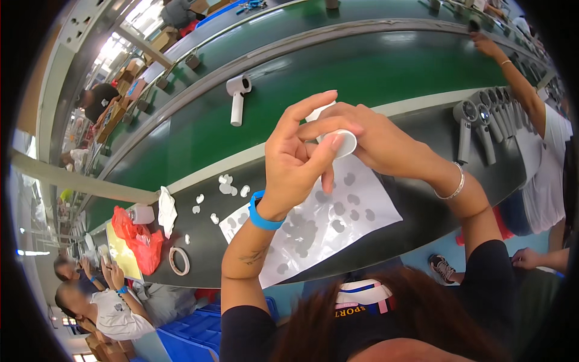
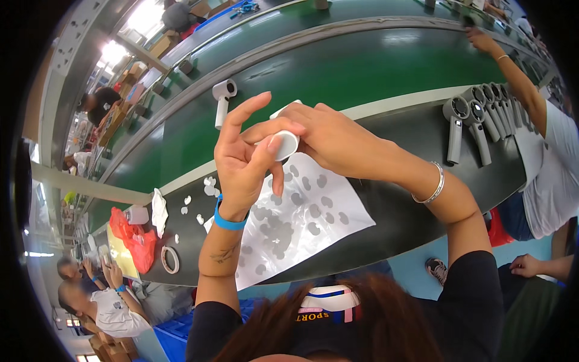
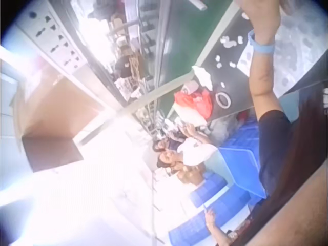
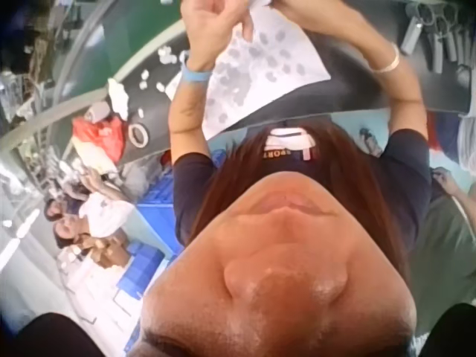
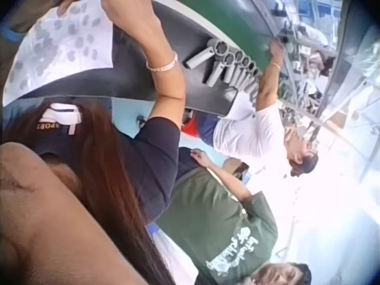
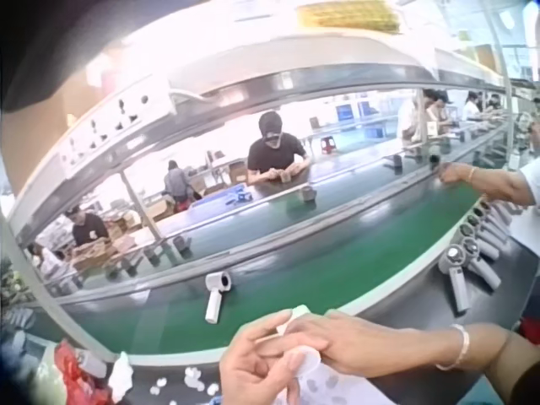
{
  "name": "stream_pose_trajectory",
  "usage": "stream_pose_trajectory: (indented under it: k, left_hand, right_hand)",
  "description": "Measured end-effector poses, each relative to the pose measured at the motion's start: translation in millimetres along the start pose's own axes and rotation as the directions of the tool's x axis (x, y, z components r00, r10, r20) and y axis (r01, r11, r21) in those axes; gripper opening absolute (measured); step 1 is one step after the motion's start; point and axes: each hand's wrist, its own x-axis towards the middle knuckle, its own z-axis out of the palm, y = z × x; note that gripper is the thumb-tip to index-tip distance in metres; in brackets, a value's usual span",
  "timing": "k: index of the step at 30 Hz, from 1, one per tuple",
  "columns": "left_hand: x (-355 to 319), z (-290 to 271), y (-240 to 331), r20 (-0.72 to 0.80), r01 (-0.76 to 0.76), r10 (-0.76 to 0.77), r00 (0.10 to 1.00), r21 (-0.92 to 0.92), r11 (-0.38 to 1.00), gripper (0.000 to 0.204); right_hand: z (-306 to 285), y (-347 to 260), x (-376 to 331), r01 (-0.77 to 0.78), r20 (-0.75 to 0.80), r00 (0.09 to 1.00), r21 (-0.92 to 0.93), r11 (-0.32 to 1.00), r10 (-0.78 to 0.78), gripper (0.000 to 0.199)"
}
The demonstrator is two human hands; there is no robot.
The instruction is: Applying adhesive pads to plastic components and packing them into a shipping box on an assembly line.
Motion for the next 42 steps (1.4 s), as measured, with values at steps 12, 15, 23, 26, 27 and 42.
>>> stream_pose_trajectory:
  k: [12, 15, 23, 26, 27, 42]
  left_hand:
    - [33.1, -63.9, -80.6, -0.182, 0.215, -0.147, 0.972, 0.446, 0.869, 0.056]
    - [22.4, -59.8, -86.0, -0.114, 0.131, -0.079, 0.99, 0.571, 0.811, 0.039]
    - [-19.3, -45.2, -69.5, -0.218, 0.03, 0.292, 0.931, 0.845, 0.534, 0.033]
    - [-52.4, -40.9, -81.9, -0.264, 0.007, 0.296, 0.918, 0.756, 0.654, 0.042]
    - [-59.7, -30.8, -78.9, -0.316, 0.053, 0.178, 0.932, 0.605, 0.795, 0.043]
    - [-36.8, 123.8, -190.6, 0.401, -0.458, 0.237, 0.885, 0.658, 0.597, 0.049]
  right_hand:
    - [31.4, 221.1, 78.8, 0.018, 0.013, 1.0, -0.883, 0.468, -0.014, 0.029]
    - [26.3, 244.2, 84.5, -0.005, 0.026, 0.998, -0.903, 0.429, 0.065, 0.035]
    - [-14.9, 133.9, -6.0, -0.224, -0.324, 0.946, -0.571, 0.79, 0.034, 0.046]
    - [-26.6, 83.7, -64.6, -0.299, -0.442, 0.892, -0.423, 0.855, 0.094, 0.04]
    - [-28.5, 72.6, -88.4, -0.34, -0.466, 0.873, -0.363, 0.867, 0.147, 0.04]
    - [-31.0, 2.1, -208.2, -0.66, -0.699, 0.602, -0.162, 0.734, 0.387, 0.04]
